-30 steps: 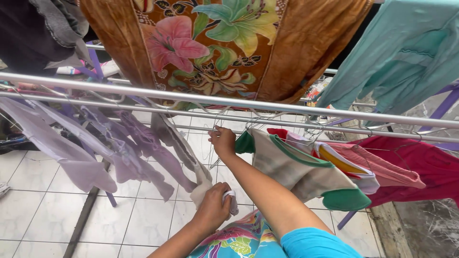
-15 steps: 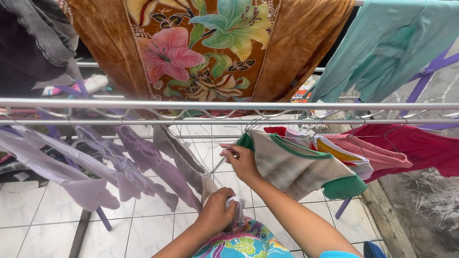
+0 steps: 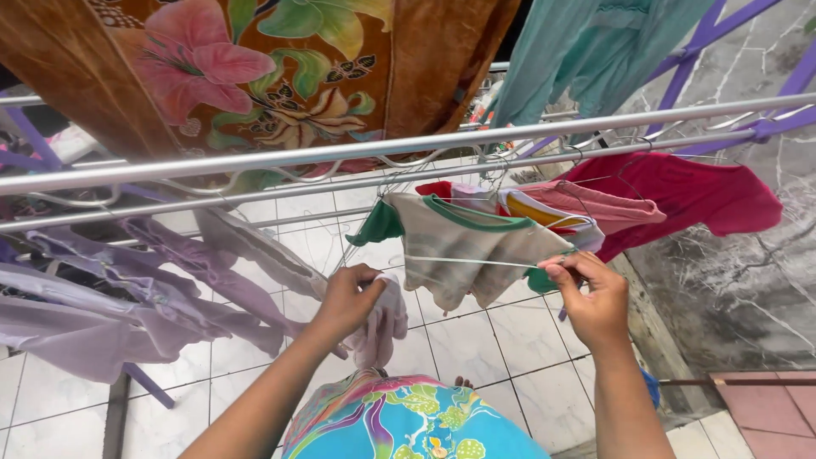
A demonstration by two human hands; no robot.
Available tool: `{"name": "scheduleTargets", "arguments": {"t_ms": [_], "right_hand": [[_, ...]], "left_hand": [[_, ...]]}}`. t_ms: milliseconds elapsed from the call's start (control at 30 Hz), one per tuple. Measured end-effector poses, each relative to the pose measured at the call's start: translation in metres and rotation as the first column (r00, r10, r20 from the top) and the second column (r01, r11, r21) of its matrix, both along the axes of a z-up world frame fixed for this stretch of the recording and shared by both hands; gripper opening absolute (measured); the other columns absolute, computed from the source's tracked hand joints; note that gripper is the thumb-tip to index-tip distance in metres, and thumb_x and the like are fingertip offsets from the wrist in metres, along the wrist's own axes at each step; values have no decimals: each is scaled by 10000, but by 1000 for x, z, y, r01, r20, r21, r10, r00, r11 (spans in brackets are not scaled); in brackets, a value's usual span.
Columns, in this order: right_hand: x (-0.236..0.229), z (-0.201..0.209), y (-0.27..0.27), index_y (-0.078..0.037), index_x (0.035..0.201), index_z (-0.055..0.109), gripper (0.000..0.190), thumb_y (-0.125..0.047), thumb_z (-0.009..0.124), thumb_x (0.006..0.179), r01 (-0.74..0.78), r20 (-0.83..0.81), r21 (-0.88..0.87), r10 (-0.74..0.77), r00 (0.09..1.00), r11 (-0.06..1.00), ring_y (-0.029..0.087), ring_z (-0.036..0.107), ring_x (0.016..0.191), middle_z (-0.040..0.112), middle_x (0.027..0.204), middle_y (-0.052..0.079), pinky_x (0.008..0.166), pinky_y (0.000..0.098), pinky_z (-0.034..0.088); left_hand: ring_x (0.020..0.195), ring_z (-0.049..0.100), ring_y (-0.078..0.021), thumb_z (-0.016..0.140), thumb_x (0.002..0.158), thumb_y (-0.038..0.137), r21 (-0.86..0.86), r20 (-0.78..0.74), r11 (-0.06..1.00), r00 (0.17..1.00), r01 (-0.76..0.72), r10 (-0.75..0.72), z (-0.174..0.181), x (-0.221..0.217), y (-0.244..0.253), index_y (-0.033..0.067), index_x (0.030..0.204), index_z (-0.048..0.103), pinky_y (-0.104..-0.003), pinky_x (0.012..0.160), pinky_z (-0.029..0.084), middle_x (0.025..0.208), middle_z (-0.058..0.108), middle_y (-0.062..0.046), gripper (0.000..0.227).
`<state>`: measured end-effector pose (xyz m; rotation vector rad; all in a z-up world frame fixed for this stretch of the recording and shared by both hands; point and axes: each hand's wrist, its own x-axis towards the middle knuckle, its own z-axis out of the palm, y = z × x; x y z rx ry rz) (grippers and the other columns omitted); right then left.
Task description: Hanging various pieces of laundry from a basket onto a drying rack, including using a circular clip hanger for smaller items.
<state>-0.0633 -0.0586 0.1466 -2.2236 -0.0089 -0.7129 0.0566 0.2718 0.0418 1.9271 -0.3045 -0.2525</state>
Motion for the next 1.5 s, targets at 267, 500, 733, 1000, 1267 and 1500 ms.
{"name": "scheduleTargets", "arguments": {"t_ms": [267, 500, 733, 1000, 1267, 1500], "right_hand": [[-19, 11, 0, -136, 811, 787, 113, -116, 759, 918, 5, 97, -59, 1, 995, 998, 208, 593, 614, 747, 753, -3, 659, 286, 491], [10, 9, 17, -109, 736, 713, 164, -116, 781, 885, -199, 163, -21, 199, 966, 980, 255, 609, 609, 761, 742, 21, 631, 319, 508], [33, -27, 32, -91, 789, 751, 128, -125, 770, 911, -304, 177, 79, 287, 942, 949, 232, 630, 606, 753, 733, 33, 633, 306, 521], [25, -4, 15, -106, 770, 752, 153, -135, 762, 920, -267, 261, 49, 246, 933, 962, 234, 636, 620, 775, 766, 18, 670, 293, 530], [33, -4, 19, -104, 825, 762, 105, -164, 785, 909, -351, 303, 47, 322, 897, 935, 271, 692, 737, 777, 825, 49, 740, 350, 557], [4, -66, -11, -113, 950, 772, 131, -190, 835, 864, -151, 418, -144, 198, 887, 978, 237, 753, 848, 782, 943, 21, 794, 373, 596]], "left_hand": [[763, 658, -236, 694, 857, 150, -25, 59, 992, 991, 124, -122, 28, 16, -28, 72, 952, 841, -391, 736, 529, 870, 748, -143, 192], [872, 642, -366, 678, 855, 135, 120, 176, 939, 924, 323, -340, 81, -4, -66, -2, 944, 825, -467, 801, 525, 949, 709, -192, 219], [933, 722, -421, 657, 897, 175, 129, 117, 902, 897, 413, -427, 98, -19, -100, -33, 1022, 797, -483, 777, 557, 975, 759, -236, 281], [840, 723, -389, 679, 867, 81, 434, 239, 820, 830, 373, -504, 133, -20, -105, 28, 982, 803, -461, 702, 579, 927, 755, -165, 177], [659, 706, -251, 708, 869, 57, 427, 297, 833, 816, 351, -496, 113, -26, -132, 26, 841, 786, -300, 553, 556, 756, 710, -80, 88], [586, 578, -207, 731, 865, 31, 182, 433, 960, 860, 211, -270, 107, -13, -116, -30, 881, 790, -310, 541, 460, 699, 656, -133, 87]]}}
